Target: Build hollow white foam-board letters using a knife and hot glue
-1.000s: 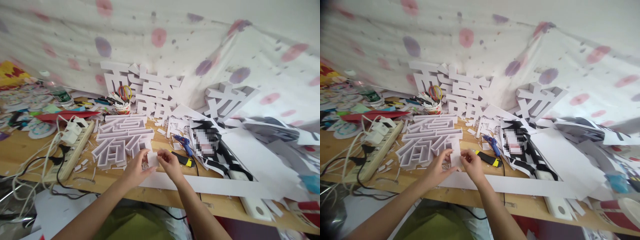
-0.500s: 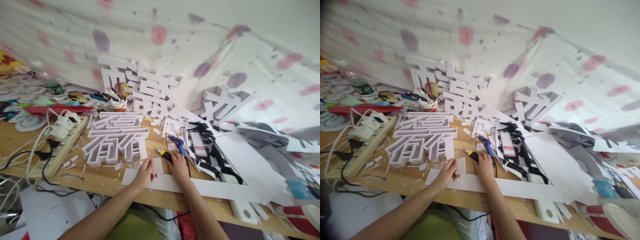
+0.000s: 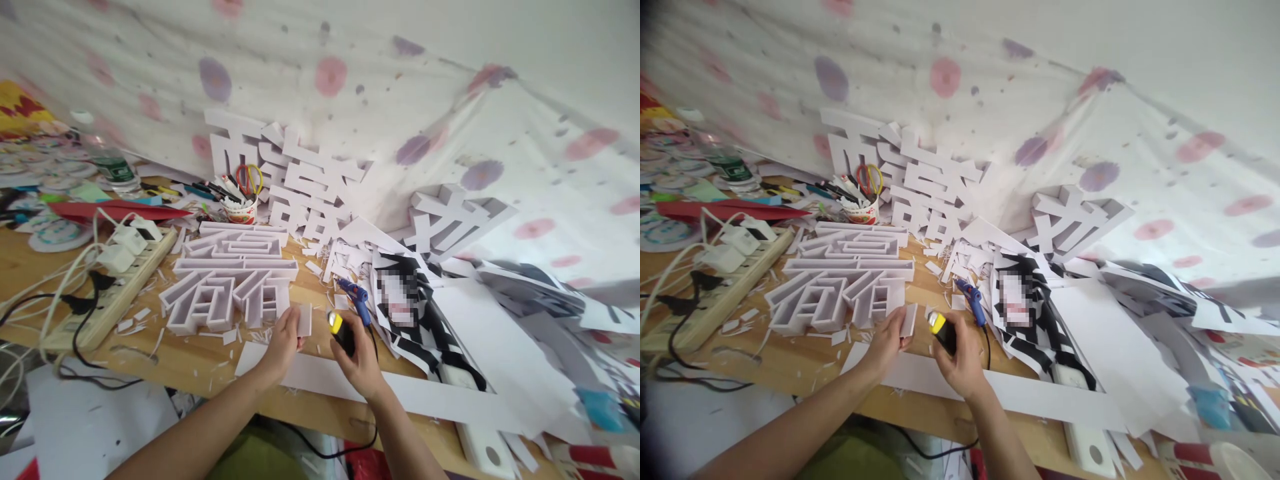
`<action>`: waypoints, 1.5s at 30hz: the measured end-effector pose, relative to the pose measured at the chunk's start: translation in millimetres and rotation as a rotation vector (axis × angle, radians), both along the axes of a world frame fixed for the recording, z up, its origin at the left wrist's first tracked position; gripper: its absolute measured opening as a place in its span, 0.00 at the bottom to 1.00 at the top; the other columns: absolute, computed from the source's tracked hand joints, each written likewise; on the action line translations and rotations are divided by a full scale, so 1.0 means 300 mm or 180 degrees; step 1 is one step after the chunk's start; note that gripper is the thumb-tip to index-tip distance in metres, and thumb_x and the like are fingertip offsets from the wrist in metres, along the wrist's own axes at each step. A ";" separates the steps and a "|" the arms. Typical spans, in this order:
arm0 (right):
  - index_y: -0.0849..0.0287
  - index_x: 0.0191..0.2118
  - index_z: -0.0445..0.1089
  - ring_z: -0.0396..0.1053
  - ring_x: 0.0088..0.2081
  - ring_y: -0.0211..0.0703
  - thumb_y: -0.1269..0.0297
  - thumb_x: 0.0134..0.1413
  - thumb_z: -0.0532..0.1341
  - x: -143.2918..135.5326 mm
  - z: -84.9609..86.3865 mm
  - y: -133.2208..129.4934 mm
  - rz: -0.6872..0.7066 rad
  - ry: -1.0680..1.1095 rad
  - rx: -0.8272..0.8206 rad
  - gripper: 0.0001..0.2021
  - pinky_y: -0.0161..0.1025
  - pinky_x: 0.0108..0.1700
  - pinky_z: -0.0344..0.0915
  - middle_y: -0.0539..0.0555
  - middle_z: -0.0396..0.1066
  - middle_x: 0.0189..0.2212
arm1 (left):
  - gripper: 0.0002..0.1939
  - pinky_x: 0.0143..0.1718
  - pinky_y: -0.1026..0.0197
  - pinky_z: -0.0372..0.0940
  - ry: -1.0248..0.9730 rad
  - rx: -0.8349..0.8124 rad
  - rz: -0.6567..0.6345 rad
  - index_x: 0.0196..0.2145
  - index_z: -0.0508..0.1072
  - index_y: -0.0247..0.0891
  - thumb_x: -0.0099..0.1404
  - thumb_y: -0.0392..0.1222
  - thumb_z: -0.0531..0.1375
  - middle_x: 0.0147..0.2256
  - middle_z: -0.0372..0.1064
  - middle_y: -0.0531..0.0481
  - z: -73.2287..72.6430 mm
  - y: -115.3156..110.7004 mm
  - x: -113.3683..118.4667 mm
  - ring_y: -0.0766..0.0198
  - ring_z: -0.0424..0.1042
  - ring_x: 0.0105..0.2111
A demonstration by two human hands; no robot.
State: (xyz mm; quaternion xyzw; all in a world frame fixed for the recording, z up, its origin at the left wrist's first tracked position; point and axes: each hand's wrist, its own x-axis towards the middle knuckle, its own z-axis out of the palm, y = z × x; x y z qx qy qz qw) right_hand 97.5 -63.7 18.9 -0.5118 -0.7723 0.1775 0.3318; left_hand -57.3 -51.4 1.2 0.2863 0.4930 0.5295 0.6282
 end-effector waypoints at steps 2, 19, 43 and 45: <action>0.57 0.36 0.62 0.65 0.29 0.42 0.68 0.46 0.55 -0.017 0.020 -0.011 0.0191 -0.0354 0.0084 0.08 0.36 0.31 0.59 0.51 0.68 0.27 | 0.25 0.14 0.68 0.46 0.0016 0.0013 -0.0003 0.23 0.58 0.40 0.50 0.67 0.54 0.11 0.49 0.63 0.015 0.002 0.000 0.73 0.50 0.12; 0.58 0.27 0.64 0.64 0.26 0.41 0.66 0.45 0.58 -0.073 -0.002 0.005 0.0197 -0.1248 0.0140 0.02 0.35 0.28 0.51 0.51 0.68 0.23 | 0.23 0.12 0.67 0.48 -0.0366 -0.0065 0.0067 0.23 0.58 0.41 0.50 0.65 0.57 0.13 0.51 0.62 0.041 -0.006 0.008 0.71 0.53 0.11; 0.58 0.23 0.61 0.62 0.23 0.39 0.70 0.40 0.56 -0.082 -0.014 0.012 0.0057 -0.1124 0.0233 0.02 0.33 0.26 0.47 0.50 0.66 0.19 | 0.26 0.10 0.69 0.45 -0.0196 -0.0013 -0.0022 0.23 0.58 0.40 0.50 0.68 0.54 0.11 0.48 0.64 0.053 -0.028 0.009 0.74 0.50 0.09; 0.58 0.23 0.60 0.62 0.22 0.39 0.70 0.40 0.56 -0.084 -0.013 0.015 0.0053 -0.1116 0.0250 0.02 0.33 0.26 0.47 0.50 0.66 0.19 | 0.26 0.10 0.70 0.44 -0.0216 -0.0014 -0.0039 0.23 0.57 0.40 0.50 0.68 0.54 0.10 0.48 0.64 0.055 -0.029 0.008 0.75 0.50 0.09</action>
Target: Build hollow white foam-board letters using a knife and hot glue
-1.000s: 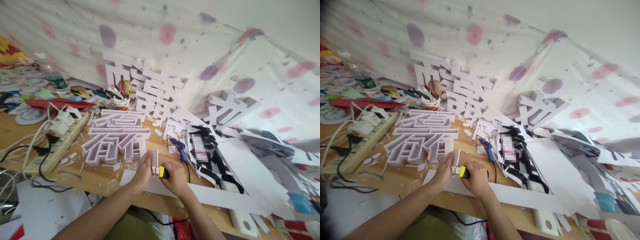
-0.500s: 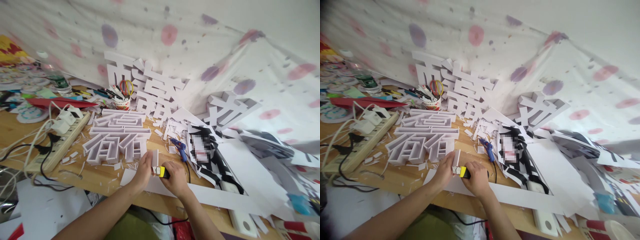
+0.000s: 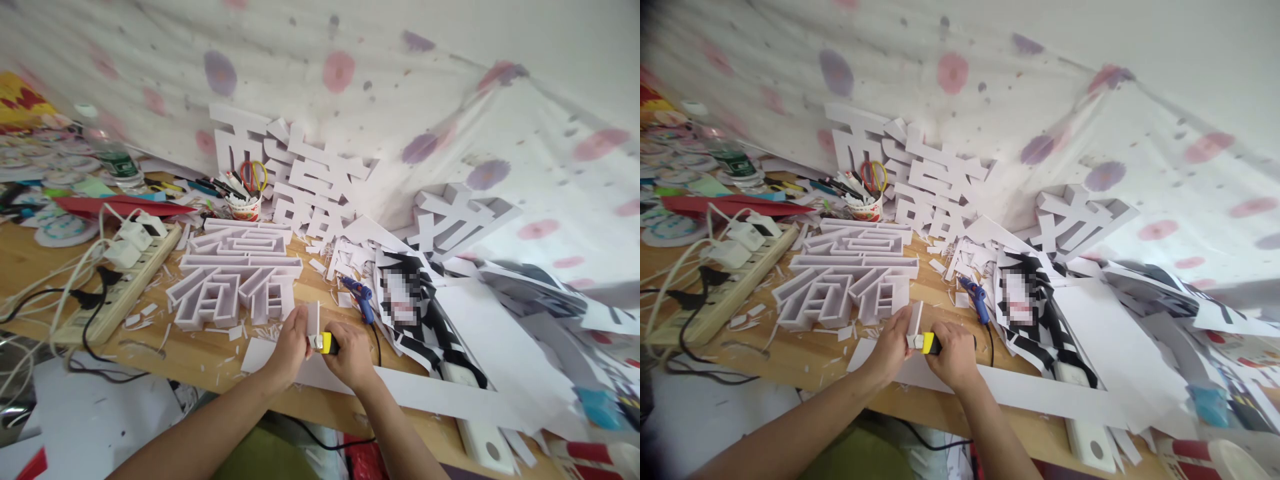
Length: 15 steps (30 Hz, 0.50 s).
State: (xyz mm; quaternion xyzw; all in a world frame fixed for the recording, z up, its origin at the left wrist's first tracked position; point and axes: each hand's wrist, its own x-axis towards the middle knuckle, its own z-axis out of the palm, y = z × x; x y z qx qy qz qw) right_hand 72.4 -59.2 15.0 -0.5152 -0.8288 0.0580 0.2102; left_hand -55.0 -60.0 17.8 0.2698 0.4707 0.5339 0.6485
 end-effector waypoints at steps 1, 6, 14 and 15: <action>0.58 0.22 0.60 0.61 0.22 0.39 0.70 0.40 0.56 -0.001 0.000 0.001 -0.0008 0.0000 0.0010 0.02 0.33 0.26 0.47 0.50 0.66 0.19 | 0.27 0.10 0.70 0.44 -0.0014 -0.0005 -0.0003 0.22 0.57 0.40 0.50 0.68 0.54 0.10 0.48 0.64 0.001 0.000 0.000 0.75 0.49 0.09; 0.58 0.22 0.59 0.62 0.22 0.39 0.70 0.39 0.56 -0.001 -0.003 0.009 -0.0002 -0.0023 0.0007 0.03 0.33 0.26 0.47 0.51 0.66 0.19 | 0.28 0.10 0.71 0.43 -0.0009 -0.0010 -0.0030 0.22 0.56 0.40 0.48 0.70 0.54 0.10 0.47 0.65 0.009 -0.001 -0.002 0.76 0.48 0.09; 0.57 0.22 0.60 0.63 0.23 0.39 0.71 0.37 0.55 -0.010 0.000 0.018 0.0007 -0.0037 0.0050 0.03 0.33 0.26 0.47 0.51 0.66 0.19 | 0.29 0.09 0.71 0.43 -0.0013 -0.0053 -0.0077 0.22 0.55 0.40 0.46 0.71 0.54 0.10 0.46 0.65 0.021 0.004 -0.011 0.77 0.46 0.09; 0.57 0.23 0.60 0.63 0.23 0.39 0.72 0.36 0.55 -0.011 0.001 0.019 0.0018 -0.0026 0.0040 0.03 0.33 0.26 0.48 0.51 0.66 0.19 | 0.30 0.09 0.71 0.43 -0.0017 -0.0060 -0.0074 0.22 0.55 0.40 0.45 0.71 0.55 0.10 0.46 0.66 0.020 0.005 -0.012 0.77 0.46 0.09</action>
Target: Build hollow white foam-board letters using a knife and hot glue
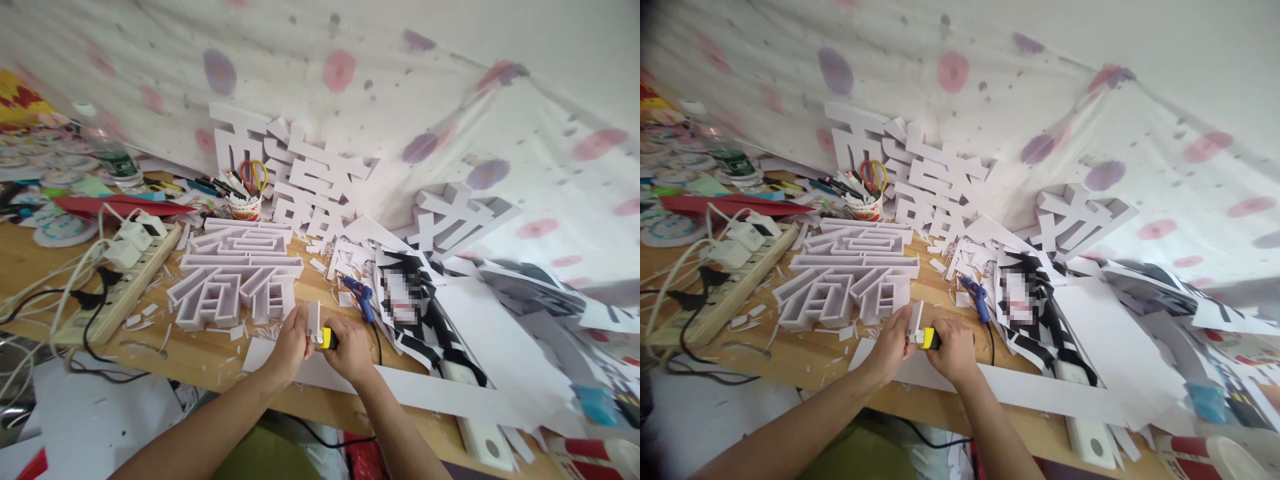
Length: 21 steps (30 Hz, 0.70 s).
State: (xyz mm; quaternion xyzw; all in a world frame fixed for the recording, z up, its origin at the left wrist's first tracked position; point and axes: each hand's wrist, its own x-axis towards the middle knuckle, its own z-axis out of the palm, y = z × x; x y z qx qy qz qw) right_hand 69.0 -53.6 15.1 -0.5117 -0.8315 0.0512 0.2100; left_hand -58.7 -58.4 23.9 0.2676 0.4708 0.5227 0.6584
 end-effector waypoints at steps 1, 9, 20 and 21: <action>0.57 0.23 0.60 0.63 0.23 0.39 0.72 0.36 0.55 -0.001 0.001 0.001 0.0007 0.0010 -0.0015 0.03 0.33 0.26 0.48 0.51 0.66 0.19 | 0.30 0.09 0.71 0.43 -0.0001 -0.0004 -0.0004 0.22 0.55 0.40 0.45 0.72 0.55 0.10 0.46 0.66 0.000 0.001 -0.001 0.77 0.46 0.09; 0.57 0.23 0.60 0.64 0.24 0.41 0.74 0.33 0.54 0.000 0.006 0.013 -0.0018 0.0002 -0.0227 0.06 0.33 0.27 0.50 0.51 0.67 0.21 | 0.30 0.09 0.71 0.43 -0.0022 0.0049 -0.0068 0.21 0.55 0.40 0.45 0.72 0.55 0.11 0.47 0.65 -0.003 -0.007 -0.007 0.77 0.47 0.08; 0.57 0.26 0.64 0.66 0.26 0.40 0.73 0.38 0.54 -0.014 0.013 0.052 -0.0121 0.0089 -0.0428 0.06 0.32 0.27 0.53 0.50 0.69 0.22 | 0.27 0.10 0.70 0.42 -0.0007 0.0333 -0.0261 0.20 0.54 0.40 0.52 0.69 0.52 0.08 0.46 0.64 -0.001 -0.020 -0.025 0.76 0.45 0.08; 0.57 0.27 0.65 0.66 0.26 0.40 0.72 0.39 0.55 -0.013 0.013 0.063 -0.0174 0.0083 -0.0437 0.05 0.31 0.27 0.53 0.50 0.70 0.22 | 0.27 0.10 0.70 0.42 0.0018 0.0334 -0.0270 0.20 0.54 0.41 0.52 0.69 0.52 0.08 0.46 0.63 0.001 -0.027 -0.026 0.76 0.45 0.08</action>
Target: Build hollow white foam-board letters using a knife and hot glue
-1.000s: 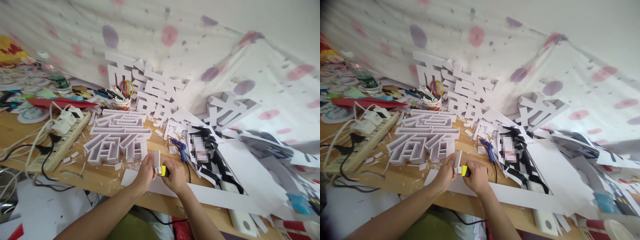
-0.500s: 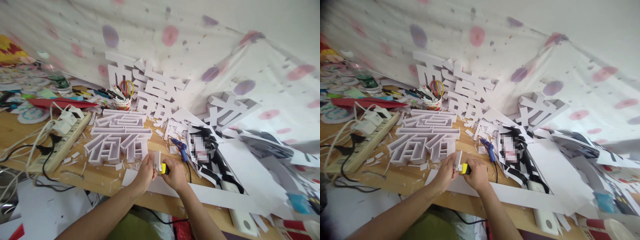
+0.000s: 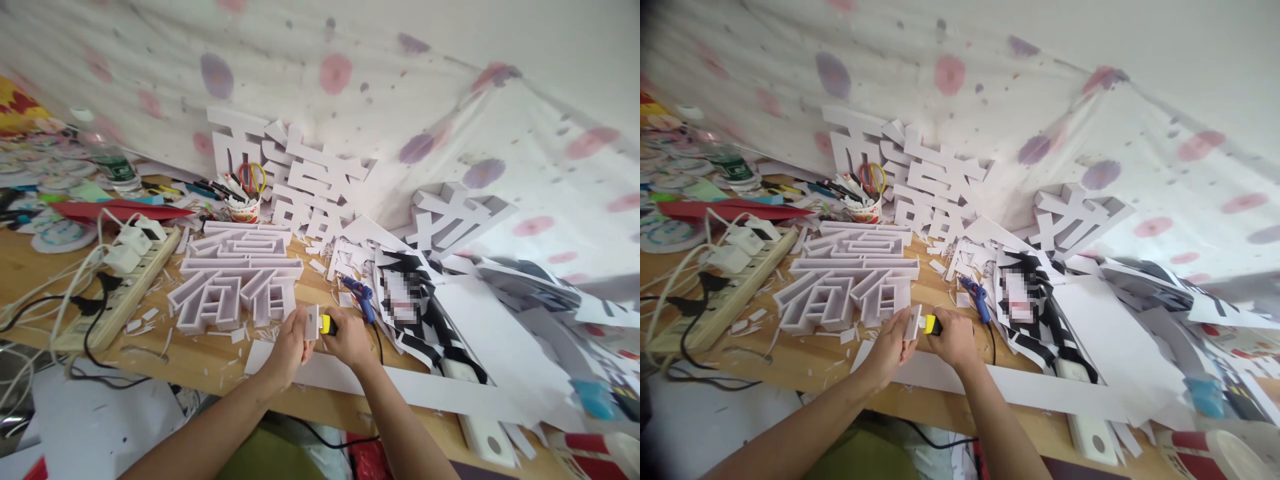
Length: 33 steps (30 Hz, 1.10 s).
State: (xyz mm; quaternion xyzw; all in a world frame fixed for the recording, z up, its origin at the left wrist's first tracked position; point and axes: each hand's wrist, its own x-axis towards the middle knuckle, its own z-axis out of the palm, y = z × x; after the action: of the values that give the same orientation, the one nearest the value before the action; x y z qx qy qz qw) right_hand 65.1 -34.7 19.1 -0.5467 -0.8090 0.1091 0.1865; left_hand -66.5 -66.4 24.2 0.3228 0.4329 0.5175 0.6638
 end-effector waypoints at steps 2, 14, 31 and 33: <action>0.57 0.26 0.65 0.65 0.24 0.39 0.70 0.42 0.55 0.009 0.003 0.027 -0.0256 -0.0042 0.0001 0.04 0.32 0.26 0.51 0.49 0.69 0.21 | 0.28 0.10 0.70 0.43 0.0094 -0.0010 -0.0105 0.20 0.55 0.41 0.52 0.70 0.51 0.08 0.47 0.63 0.002 -0.020 0.000 0.75 0.46 0.08; 0.57 0.24 0.61 0.63 0.23 0.38 0.71 0.39 0.53 -0.001 0.025 -0.048 0.0099 0.0089 0.0132 0.03 0.32 0.26 0.50 0.49 0.65 0.19 | 0.26 0.09 0.70 0.48 -0.0329 -0.0128 0.0207 0.21 0.55 0.40 0.51 0.67 0.55 0.11 0.48 0.64 -0.007 -0.007 -0.023 0.75 0.47 0.09; 0.57 0.22 0.60 0.61 0.22 0.38 0.71 0.38 0.54 -0.014 0.008 -0.074 0.0192 -0.0052 0.0444 0.03 0.33 0.26 0.49 0.49 0.65 0.18 | 0.26 0.09 0.69 0.46 0.0060 -0.0093 0.0148 0.23 0.55 0.42 0.52 0.69 0.53 0.09 0.45 0.65 -0.014 -0.019 -0.011 0.74 0.47 0.08; 0.57 0.22 0.60 0.62 0.22 0.38 0.71 0.38 0.55 -0.003 0.012 -0.061 0.0076 -0.0063 0.0431 0.03 0.32 0.26 0.49 0.49 0.65 0.18 | 0.25 0.09 0.69 0.47 0.0085 -0.0041 0.0037 0.22 0.56 0.41 0.54 0.68 0.51 0.09 0.46 0.64 -0.018 -0.028 -0.006 0.74 0.47 0.07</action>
State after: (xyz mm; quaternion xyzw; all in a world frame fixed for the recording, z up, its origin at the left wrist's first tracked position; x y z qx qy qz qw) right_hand 64.1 -53.1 22.6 -0.5242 -0.8228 0.0510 0.2137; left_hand -68.4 -74.7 18.7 0.3229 0.4469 0.5142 0.6570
